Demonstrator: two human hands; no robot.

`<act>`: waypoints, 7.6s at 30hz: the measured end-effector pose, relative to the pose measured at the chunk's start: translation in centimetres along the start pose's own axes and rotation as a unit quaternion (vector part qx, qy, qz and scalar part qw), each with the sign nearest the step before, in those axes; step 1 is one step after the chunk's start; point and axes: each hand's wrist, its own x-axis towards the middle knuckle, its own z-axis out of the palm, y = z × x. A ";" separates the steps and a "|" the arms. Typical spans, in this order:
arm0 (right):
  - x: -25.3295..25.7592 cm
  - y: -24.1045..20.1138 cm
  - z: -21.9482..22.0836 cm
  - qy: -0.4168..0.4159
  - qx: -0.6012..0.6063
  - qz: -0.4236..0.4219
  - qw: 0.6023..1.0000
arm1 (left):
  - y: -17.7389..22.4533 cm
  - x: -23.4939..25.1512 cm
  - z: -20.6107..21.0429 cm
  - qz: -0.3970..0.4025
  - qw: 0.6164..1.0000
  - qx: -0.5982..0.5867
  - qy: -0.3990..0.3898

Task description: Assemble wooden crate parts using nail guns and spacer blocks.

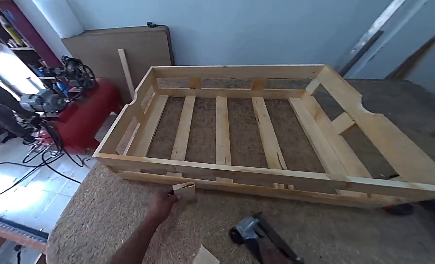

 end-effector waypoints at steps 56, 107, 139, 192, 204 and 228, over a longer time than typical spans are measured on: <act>4.3 -8.4 -1.9 -0.114 0.188 0.161 0.962 | -1.2 10.0 -3.2 0.111 0.953 0.227 -0.164; 9.3 -28.3 -6.4 -0.073 -0.193 -0.168 0.964 | -1.2 9.8 -3.3 0.147 0.940 0.261 -0.161; 8.9 -24.2 -5.3 0.017 -0.182 -0.179 0.967 | -1.1 10.4 -3.2 0.094 0.953 0.240 -0.159; 11.4 -24.7 -1.2 -0.136 -0.181 -0.141 0.964 | -1.0 11.0 -3.8 0.126 0.910 0.342 -0.197; 11.5 -23.3 -1.0 -0.124 -0.174 -0.129 0.968 | -1.0 11.1 -3.8 0.119 0.918 0.329 -0.188; 10.8 -22.8 -1.7 -0.120 -0.167 -0.117 0.972 | -0.5 10.7 -4.8 0.118 0.932 0.279 -0.199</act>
